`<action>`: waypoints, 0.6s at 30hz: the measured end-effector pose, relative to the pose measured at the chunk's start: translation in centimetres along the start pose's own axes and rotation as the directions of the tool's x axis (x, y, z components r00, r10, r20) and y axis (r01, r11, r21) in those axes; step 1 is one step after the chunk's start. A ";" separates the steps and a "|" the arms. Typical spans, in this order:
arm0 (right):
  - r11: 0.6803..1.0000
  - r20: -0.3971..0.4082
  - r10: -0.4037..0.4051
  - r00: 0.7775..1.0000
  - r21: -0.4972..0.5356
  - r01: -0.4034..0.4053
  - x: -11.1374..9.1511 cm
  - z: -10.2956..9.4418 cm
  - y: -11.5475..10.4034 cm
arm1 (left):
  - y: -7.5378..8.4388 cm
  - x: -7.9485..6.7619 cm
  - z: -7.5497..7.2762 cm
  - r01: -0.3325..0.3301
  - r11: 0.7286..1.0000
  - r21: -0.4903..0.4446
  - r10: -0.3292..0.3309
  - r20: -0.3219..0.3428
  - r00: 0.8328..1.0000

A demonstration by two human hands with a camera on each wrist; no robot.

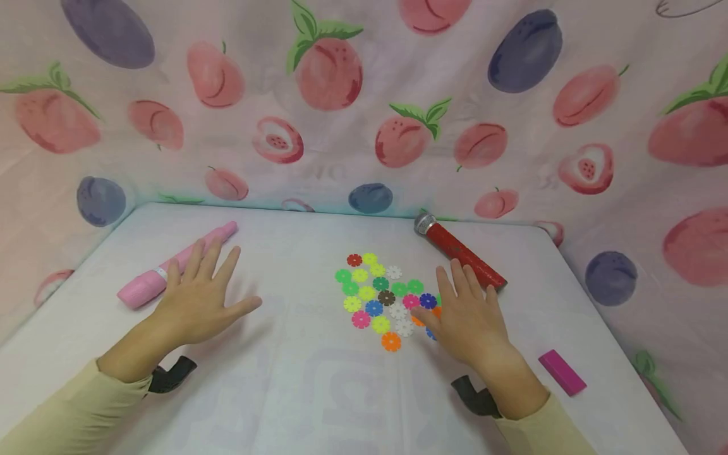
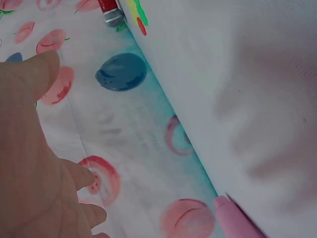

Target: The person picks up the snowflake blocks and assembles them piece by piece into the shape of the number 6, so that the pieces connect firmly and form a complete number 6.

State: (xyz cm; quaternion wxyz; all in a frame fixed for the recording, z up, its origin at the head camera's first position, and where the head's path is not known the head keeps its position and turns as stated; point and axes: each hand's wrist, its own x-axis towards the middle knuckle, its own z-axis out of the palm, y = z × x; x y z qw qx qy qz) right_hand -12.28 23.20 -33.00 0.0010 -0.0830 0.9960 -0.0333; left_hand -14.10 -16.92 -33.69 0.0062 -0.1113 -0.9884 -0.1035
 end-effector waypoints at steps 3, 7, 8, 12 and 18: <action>1.000 0.002 0.000 1.000 0.005 0.000 0.0 0.0 0.0 | 0.0 0.0 -0.1 0.000 1.000 -0.002 0.000 0.002 1.000; 1.000 0.000 -0.004 1.000 0.012 0.004 -0.1 0.0 0.0 | 0.1 0.0 -0.2 -0.003 1.000 -0.002 0.003 0.004 1.000; 1.000 -0.001 -0.006 1.000 0.013 0.006 -0.1 0.0 0.0 | 0.1 0.0 -0.2 -0.005 1.000 -0.002 0.005 0.005 1.000; 1.000 -0.013 -0.015 1.000 0.019 0.016 -0.1 0.1 0.1 | 0.1 0.1 0.1 -0.032 0.999 -0.004 0.032 0.001 0.999; 0.991 -0.062 -0.046 0.997 0.120 0.053 -0.1 0.7 0.3 | 0.8 0.4 1.0 -0.199 0.975 -0.098 0.198 -0.029 0.980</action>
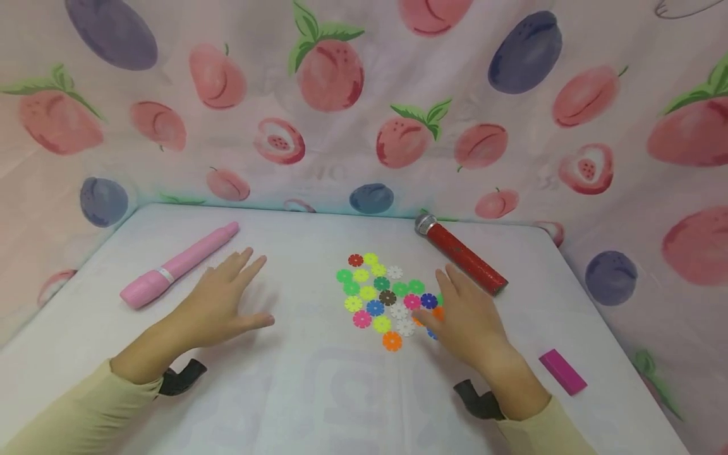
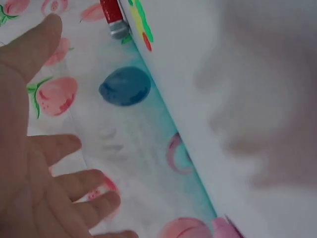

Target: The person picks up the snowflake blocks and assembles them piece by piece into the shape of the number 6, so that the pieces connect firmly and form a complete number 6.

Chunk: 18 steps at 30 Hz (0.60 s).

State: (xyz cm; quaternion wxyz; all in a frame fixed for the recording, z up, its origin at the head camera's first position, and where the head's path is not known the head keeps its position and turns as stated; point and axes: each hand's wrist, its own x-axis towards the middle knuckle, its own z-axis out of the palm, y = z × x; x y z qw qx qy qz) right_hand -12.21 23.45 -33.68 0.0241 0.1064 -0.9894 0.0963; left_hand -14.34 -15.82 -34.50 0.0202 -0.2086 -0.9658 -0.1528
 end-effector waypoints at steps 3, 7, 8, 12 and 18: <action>0.991 0.017 -0.022 1.000 0.131 0.020 -0.1 0.6 -0.2 | 0.8 0.6 1.0 -0.097 0.991 -0.097 0.097 0.002 0.995; 0.963 0.050 -0.061 0.997 0.264 0.046 -0.4 1.6 -0.7 | 2.5 1.8 2.4 -0.177 0.963 -0.205 0.197 0.081 0.977; 0.959 0.062 -0.071 0.996 0.278 0.051 -0.4 1.9 -0.8 | 3.0 2.2 2.8 -0.191 0.956 -0.221 0.219 0.111 0.969; 0.946 0.126 -0.098 0.987 0.321 0.053 -0.5 2.8 -1.2 | 4.9 4.0 4.5 -0.250 0.932 -0.263 0.309 0.214 0.927; 0.924 0.207 -0.145 0.968 0.378 0.057 -0.5 3.8 -1.5 | 6.7 5.9 6.4 -0.260 0.919 -0.296 0.352 0.323 0.879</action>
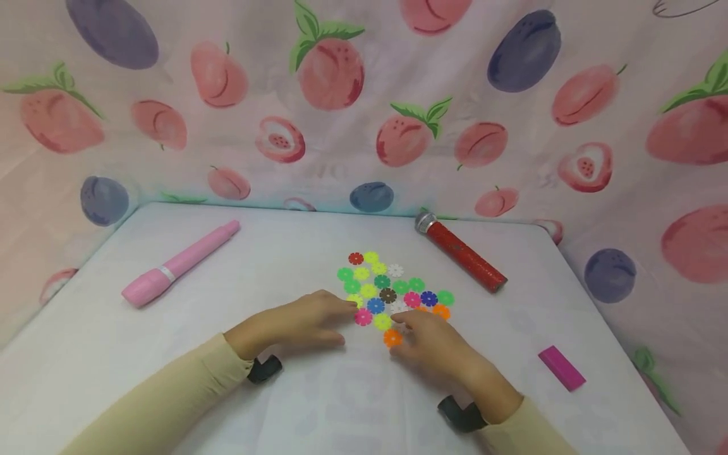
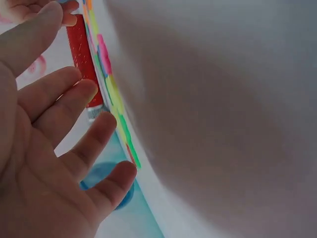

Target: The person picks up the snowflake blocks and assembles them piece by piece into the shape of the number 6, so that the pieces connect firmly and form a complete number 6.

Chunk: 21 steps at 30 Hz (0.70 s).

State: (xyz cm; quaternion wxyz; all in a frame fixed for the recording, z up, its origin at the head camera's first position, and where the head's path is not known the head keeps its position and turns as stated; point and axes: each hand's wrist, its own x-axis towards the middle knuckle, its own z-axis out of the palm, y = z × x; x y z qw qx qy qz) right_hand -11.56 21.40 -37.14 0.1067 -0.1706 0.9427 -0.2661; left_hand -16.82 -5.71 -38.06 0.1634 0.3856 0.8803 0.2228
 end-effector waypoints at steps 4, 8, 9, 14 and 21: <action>1.000 0.019 -0.019 1.000 -0.007 0.019 0.0 0.3 0.1 | 0.4 0.8 0.4 0.042 0.999 0.033 -0.044 0.052 0.998; 0.999 0.036 -0.011 0.999 -0.034 0.012 0.1 0.4 -0.1 | 0.8 0.8 0.4 0.057 0.995 0.077 -0.063 0.073 0.995; 0.999 0.043 -0.010 0.999 -0.036 0.011 0.1 0.3 -0.1 | 0.9 0.7 0.3 0.062 0.995 0.079 -0.068 0.079 0.995; 1.000 0.064 0.008 0.998 -0.030 -0.006 0.1 0.3 -0.4 | 1.2 0.1 -0.3 0.090 0.996 -0.027 -0.087 0.106 0.991; 0.996 0.042 0.046 0.998 -0.073 -0.043 0.4 0.7 -0.9 | 1.8 0.7 -0.1 0.149 0.985 -0.089 -0.143 0.073 0.987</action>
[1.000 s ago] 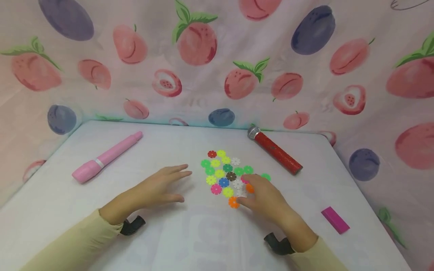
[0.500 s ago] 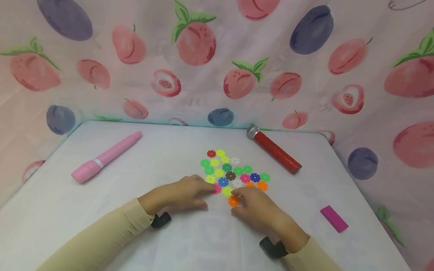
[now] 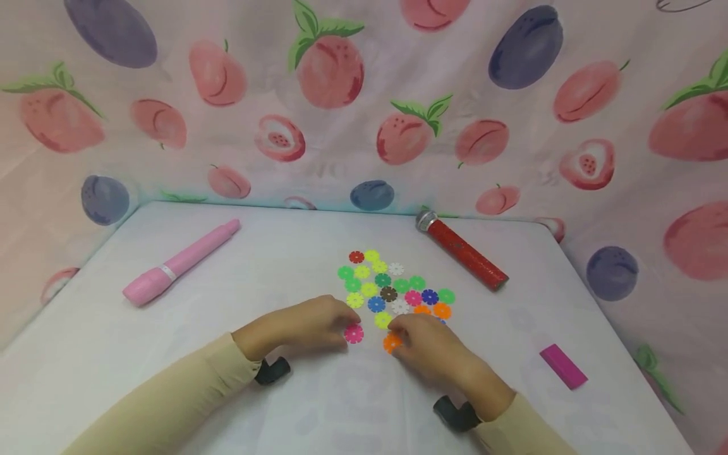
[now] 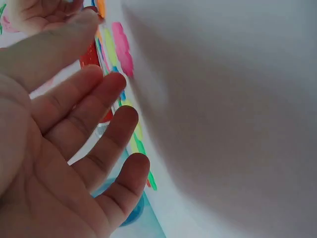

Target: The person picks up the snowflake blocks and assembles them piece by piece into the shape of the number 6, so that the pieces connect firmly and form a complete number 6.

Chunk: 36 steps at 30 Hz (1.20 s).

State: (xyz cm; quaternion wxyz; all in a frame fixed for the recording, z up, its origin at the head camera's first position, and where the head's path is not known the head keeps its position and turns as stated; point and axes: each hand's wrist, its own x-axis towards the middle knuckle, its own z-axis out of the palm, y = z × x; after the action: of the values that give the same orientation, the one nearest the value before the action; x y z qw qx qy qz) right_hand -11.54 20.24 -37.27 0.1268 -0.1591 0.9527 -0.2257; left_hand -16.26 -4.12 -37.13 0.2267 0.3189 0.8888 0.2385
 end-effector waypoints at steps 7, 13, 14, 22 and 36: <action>1.000 0.000 0.000 1.000 -0.022 0.000 0.3 0.2 -0.5 | 0.6 0.9 0.6 0.020 0.998 0.055 -0.018 -0.028 0.999; 1.000 0.012 0.027 1.000 -0.014 -0.026 0.2 0.2 -0.7 | 1.0 1.3 1.0 0.006 0.997 0.083 -0.002 -0.040 0.999; 0.999 0.015 0.034 0.999 -0.010 -0.034 0.1 0.2 -0.7 | 1.0 1.3 1.0 0.004 0.997 0.081 -0.001 -0.037 0.999; 0.998 0.005 0.066 0.998 0.004 -0.066 -0.1 0.2 -0.4 | 0.6 0.6 1.2 0.040 0.999 0.013 -0.040 -0.018 0.999; 0.987 -0.113 -0.080 0.990 0.129 0.095 1.1 -1.7 -1.6 | -1.4 -2.1 -1.8 -0.057 0.965 -0.256 0.011 -0.177 0.984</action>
State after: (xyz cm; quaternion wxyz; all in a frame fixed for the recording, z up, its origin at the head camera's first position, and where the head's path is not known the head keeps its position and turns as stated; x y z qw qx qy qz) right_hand -12.65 19.17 -35.20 0.0757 -0.1796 0.9329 -0.3027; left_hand -16.48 -6.98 -36.02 0.1840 0.2797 0.8606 0.3837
